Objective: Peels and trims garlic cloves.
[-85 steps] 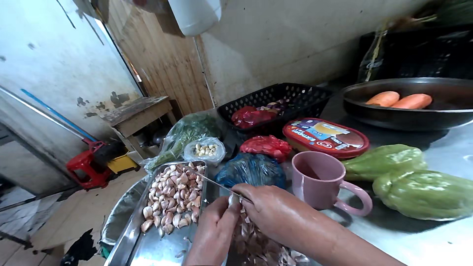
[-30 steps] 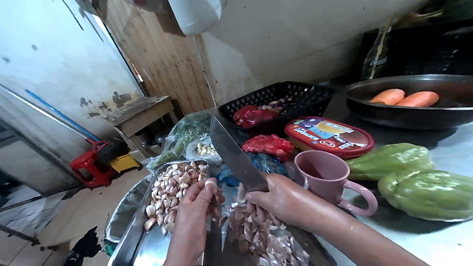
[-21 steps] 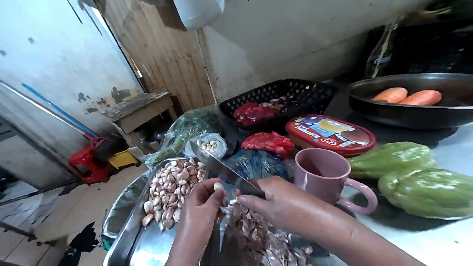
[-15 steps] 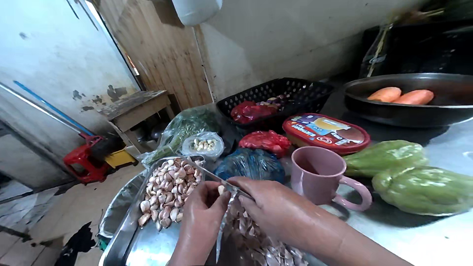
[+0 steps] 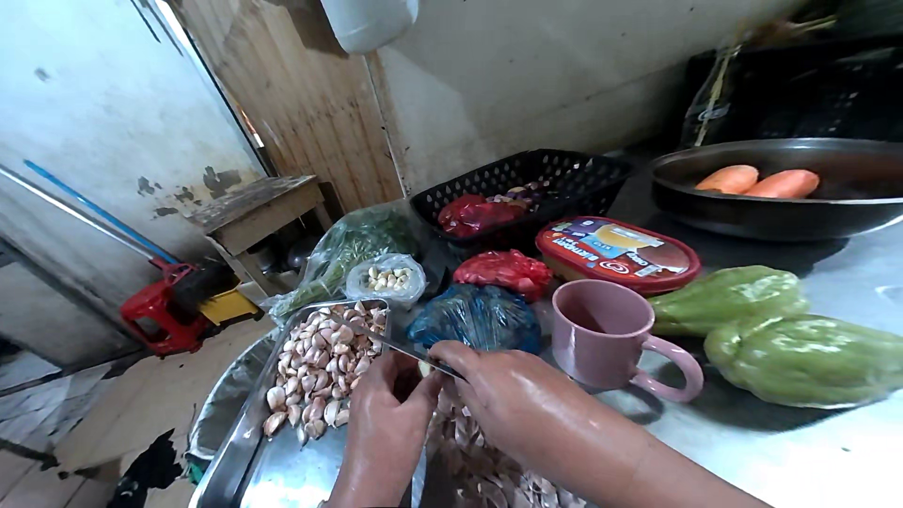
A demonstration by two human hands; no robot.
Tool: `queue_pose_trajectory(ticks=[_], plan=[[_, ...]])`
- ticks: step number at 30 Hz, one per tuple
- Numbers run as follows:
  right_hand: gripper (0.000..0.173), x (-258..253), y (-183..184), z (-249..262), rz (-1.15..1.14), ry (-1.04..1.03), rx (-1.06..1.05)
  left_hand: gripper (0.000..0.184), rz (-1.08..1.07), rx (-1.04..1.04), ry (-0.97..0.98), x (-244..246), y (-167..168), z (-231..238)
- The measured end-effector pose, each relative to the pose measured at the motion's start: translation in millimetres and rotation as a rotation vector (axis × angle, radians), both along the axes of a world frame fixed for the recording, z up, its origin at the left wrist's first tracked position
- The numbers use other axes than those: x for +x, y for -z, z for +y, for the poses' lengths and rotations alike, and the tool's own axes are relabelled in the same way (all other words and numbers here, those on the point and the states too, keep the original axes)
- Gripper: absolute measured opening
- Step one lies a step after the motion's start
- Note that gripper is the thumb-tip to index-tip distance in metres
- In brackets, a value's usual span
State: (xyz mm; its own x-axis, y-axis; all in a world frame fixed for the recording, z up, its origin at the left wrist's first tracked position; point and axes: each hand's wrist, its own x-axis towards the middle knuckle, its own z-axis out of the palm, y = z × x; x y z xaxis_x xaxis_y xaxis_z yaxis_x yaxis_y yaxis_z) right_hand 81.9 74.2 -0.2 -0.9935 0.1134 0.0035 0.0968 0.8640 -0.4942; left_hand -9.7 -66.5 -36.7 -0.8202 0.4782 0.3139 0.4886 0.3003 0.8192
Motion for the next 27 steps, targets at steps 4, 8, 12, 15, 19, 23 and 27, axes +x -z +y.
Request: queue_pose_trajectory(ticks=[4, 8, 12, 15, 19, 23, 27], plan=[[0.04, -1, -4, 0, -0.045, 0.021, -0.029, 0.023, 0.036, 0.026, 0.022, 1, 2, -1], [0.038, -1, -6, 0, -0.034, 0.063, -0.08, 0.025, 0.36, 0.115, 0.061, -1, 13, -2], [0.035, -4, -3, 6, -0.019, 0.108, -0.109, 0.021, 0.683, 0.22, 0.182, -9, 20, -5], [0.035, -6, -6, 14, -0.098, 0.148, -0.096, 0.024, 0.597, 0.25, 0.269, -7, 18, -8], [0.035, -5, -7, 17, -0.1, 0.179, -0.127, 0.031, 0.153, 0.169, 0.124, -5, 12, -6], [0.035, -2, -12, 10, -0.112, 0.104, -0.21, 0.03, 0.054, 0.107, 0.089, -7, 13, -5], [0.04, -2, -9, 7, -0.092, 0.051, -0.196, 0.025, 0.087, 0.13, 0.103, -6, 14, -2]])
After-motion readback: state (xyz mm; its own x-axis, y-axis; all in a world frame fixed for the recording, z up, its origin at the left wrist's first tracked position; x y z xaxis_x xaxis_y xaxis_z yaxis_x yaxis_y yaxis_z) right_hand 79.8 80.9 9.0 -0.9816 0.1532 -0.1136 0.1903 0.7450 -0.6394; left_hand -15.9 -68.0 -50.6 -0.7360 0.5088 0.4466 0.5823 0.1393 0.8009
